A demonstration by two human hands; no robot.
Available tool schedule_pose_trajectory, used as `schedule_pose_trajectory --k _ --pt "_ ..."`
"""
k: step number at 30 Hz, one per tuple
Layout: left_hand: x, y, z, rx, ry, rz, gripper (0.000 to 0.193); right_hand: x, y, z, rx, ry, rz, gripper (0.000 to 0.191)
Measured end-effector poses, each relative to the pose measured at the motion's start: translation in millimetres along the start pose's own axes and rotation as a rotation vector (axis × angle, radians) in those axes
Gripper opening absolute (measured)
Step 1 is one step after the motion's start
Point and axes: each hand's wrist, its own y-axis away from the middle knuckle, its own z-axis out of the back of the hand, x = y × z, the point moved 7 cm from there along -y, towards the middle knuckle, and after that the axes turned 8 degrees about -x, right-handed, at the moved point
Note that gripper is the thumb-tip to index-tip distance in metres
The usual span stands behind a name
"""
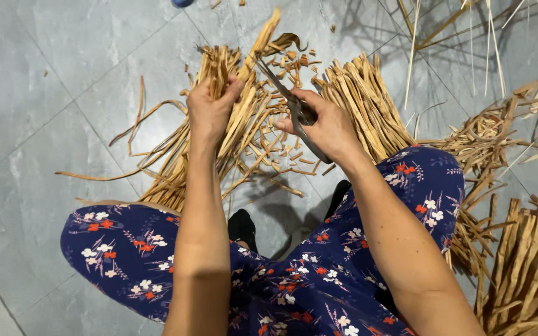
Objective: The person sits on the tiled floor surrounded by bundles of dried palm leaves and uses scissors to trim the ends off the leaves. They hold a bundle in one hand, cut pieces off with the scissors, and drop the trimmed pieces onto the floor, working through the pile one bundle at a time.
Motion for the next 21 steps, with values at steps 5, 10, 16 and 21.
schedule_pose_trajectory --k 5,10,16,21 --pt "-22.9 32.6 21.5 0.011 0.171 0.039 0.014 2.3 -9.4 18.6 -0.158 -0.253 0.011 0.059" --pt "-42.6 62.8 37.1 0.004 0.081 0.053 0.011 16.4 12.1 32.1 -0.192 -0.457 0.075 0.057" --pt "-65.5 90.6 33.1 0.026 -0.052 0.025 0.011 36.9 24.4 22.4 -0.157 -0.646 0.167 0.056" --pt "-103.8 117.1 19.7 0.083 -0.212 -0.301 0.016 40.0 25.5 18.7 -0.269 -0.566 0.192 0.061"
